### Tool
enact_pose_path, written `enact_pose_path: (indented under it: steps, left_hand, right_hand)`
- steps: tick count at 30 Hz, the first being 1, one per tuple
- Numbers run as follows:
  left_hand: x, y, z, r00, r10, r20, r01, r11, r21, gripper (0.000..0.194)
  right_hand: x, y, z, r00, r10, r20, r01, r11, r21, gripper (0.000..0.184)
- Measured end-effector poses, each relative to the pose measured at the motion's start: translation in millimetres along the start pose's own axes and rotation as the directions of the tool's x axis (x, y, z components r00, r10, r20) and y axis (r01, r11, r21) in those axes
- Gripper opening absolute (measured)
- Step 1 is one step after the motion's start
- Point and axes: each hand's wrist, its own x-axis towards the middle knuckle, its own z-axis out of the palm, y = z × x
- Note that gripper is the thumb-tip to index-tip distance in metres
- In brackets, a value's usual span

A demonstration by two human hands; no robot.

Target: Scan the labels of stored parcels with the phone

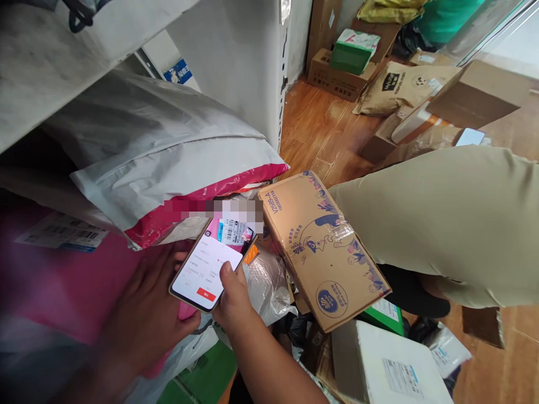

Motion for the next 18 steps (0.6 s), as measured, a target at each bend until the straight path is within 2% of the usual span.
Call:
enact_pose_path:
  steps: [3,5,8,9,11,13,16,18]
  left_hand:
    - [1,0,-1.2,0.999,-0.014,0.037,0.015,0.999,-0.042,0.070]
    - [1,0,-1.0,0.999,-0.009,0.050,0.012,0.998,-0.058,0.077]
    - [1,1,0.9,1.000,-0.013,0.023,0.014,0.999,-0.048,0.088]
    - [2,1,1.5,1.000,-0.014,0.009,0.015,0.999,-0.047,0.089]
    - [3,1,1.4,1.000,-0.011,-0.017,0.010,0.998,-0.059,0.087]
    - [6,2,-1.1,0.998,0.007,-0.058,-0.012,0.995,-0.099,0.077]
    - [10,2,-9.3,0.982,0.054,-0.182,-0.097,0.968,-0.232,0.037]
    - [11,2,-16.7,0.945,0.090,-0.313,-0.187,0.937,-0.295,0.016]
  right_hand:
    - [-4,0,-9,1.000,0.029,-0.008,-0.030,0.999,-0.044,0.095]
    - [-12,-4,-17,0.997,-0.054,-0.047,0.047,0.991,-0.129,0.092]
    - [-37,-19,-25,0.961,-0.269,-0.065,0.236,0.918,-0.318,0.080]
    - [-48,-25,-26,0.954,-0.297,-0.050,0.260,0.895,-0.362,0.078]
    - [-70,-37,-27,0.962,-0.272,-0.007,0.247,0.882,-0.401,0.080]
    - [-91,-47,-26,0.975,-0.220,0.033,0.215,0.891,-0.400,0.093]
    - [-116,-52,-27,0.979,-0.193,0.059,0.201,0.903,-0.379,0.108]
    - [-128,-52,-29,0.981,-0.185,0.054,0.192,0.915,-0.354,0.109]
